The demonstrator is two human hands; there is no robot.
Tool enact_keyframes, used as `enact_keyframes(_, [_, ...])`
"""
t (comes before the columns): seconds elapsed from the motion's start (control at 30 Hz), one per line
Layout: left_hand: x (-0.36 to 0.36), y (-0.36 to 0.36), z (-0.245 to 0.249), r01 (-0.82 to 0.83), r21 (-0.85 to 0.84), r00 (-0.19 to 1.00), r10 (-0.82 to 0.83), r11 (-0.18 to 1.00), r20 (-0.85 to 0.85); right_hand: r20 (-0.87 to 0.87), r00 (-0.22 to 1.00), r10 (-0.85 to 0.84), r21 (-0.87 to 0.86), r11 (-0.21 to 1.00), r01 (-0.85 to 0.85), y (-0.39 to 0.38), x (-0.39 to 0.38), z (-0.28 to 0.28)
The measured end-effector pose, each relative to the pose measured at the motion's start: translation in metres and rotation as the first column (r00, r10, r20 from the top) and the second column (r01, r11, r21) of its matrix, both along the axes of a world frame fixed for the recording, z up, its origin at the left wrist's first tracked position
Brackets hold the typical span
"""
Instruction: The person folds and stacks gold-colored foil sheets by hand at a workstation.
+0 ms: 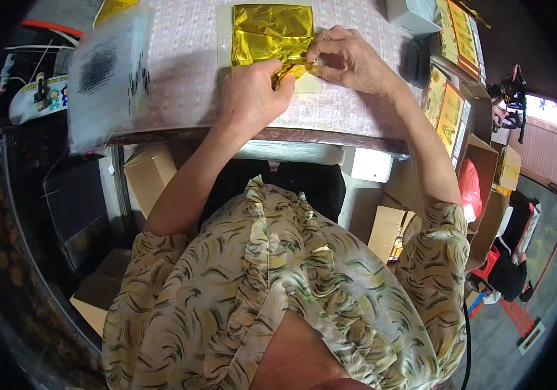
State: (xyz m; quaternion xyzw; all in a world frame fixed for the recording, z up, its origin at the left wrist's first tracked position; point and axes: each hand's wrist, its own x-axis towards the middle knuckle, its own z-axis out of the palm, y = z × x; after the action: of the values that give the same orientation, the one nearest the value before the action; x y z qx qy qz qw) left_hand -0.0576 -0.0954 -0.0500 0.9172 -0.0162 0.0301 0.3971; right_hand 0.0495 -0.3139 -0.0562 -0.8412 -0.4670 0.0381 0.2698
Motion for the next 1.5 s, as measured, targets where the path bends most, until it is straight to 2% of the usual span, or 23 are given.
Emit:
enact_keyframes(0.03, [0.001,0.001,0.001,-0.004,-0.004,1.0,0.004,1.0,-0.003,-0.055,0.998,0.027,0.023,0.999,-0.026,0.001,0.004,-0.001])
enact_keyframes(0.17, [0.006,0.003,0.004,-0.006,0.002,0.999,0.006,1.0,-0.054,-0.099,0.994,0.036,-0.008,0.999,-0.037,0.004,0.004,0.008])
enact_keyframes(0.47, [0.015,0.004,0.008,-0.021,-0.014,0.994,0.019,1.0,-0.11,-0.03,0.999,0.035,0.015,0.999,-0.034,0.015,0.009,0.006])
enact_keyframes(0.57, [0.021,0.005,0.0,-0.041,0.02,0.995,0.043,0.999,-0.09,-0.129,0.992,0.008,-0.016,1.0,-0.01,0.021,0.008,0.01])
enact_keyframes(0.63, [0.025,0.005,-0.003,-0.062,0.031,0.994,0.065,0.998,-0.085,-0.071,0.997,-0.028,-0.023,0.999,0.026,0.023,0.004,0.012])
enact_keyframes(0.77, [0.031,0.007,-0.003,-0.061,0.034,0.985,0.066,0.998,-0.159,-0.064,0.991,-0.114,-0.067,0.992,0.109,0.027,-0.005,0.009])
enact_keyframes(0.87, [0.035,0.008,-0.003,-0.048,0.051,0.976,0.058,0.998,-0.209,0.035,0.986,-0.163,-0.015,0.986,0.164,0.03,-0.016,0.006])
enact_keyframes(0.93, [0.037,0.009,-0.001,-0.037,0.067,0.974,0.051,0.997,-0.223,0.176,0.957,-0.231,-0.013,0.971,0.237,0.033,-0.024,0.007])
enact_keyframes(0.97, [0.039,0.009,0.001,-0.023,0.065,0.964,0.04,0.998,-0.261,0.177,0.958,-0.225,-0.012,0.973,0.231,0.034,-0.029,0.005])
enact_keyframes(1.03, [0.041,0.009,0.002,-0.019,0.064,0.953,0.037,0.998,-0.301,0.334,0.937,-0.105,0.137,0.989,0.062,0.035,-0.041,0.001])
enact_keyframes(1.13, [0.043,0.012,-0.003,0.026,0.121,0.95,0.014,0.992,-0.312,0.291,0.953,-0.085,0.116,0.992,0.054,0.035,-0.049,-0.006])
enact_keyframes(1.2, [0.041,0.011,-0.008,0.013,0.122,0.978,0.013,0.992,-0.21,0.241,0.962,-0.126,0.122,0.988,0.098,0.033,-0.051,-0.006])
enact_keyframes(1.33, [0.024,0.014,0.013,0.001,0.119,0.988,0.018,0.993,-0.154,0.179,0.974,-0.14,0.154,0.982,0.113,0.032,-0.049,-0.007])
enact_keyframes(1.37, [0.017,0.015,0.017,0.025,0.172,0.995,-0.04,0.985,0.087,0.162,0.977,-0.14,0.168,0.979,0.112,0.032,-0.048,-0.007])
enact_keyframes(1.4, [0.011,0.015,0.019,0.036,0.226,0.942,-0.109,0.974,0.317,0.142,0.98,-0.141,0.18,0.977,0.114,0.031,-0.049,-0.008])
enact_keyframes(1.43, [0.007,0.015,0.022,0.04,0.224,0.943,-0.111,0.974,0.314,0.139,0.98,-0.143,0.178,0.977,0.118,0.029,-0.049,-0.009])
enact_keyframes(1.5, [0.001,0.017,0.025,0.164,0.467,0.864,-0.354,0.869,0.357,0.117,0.983,-0.142,0.192,0.974,0.118,0.029,-0.047,-0.011])
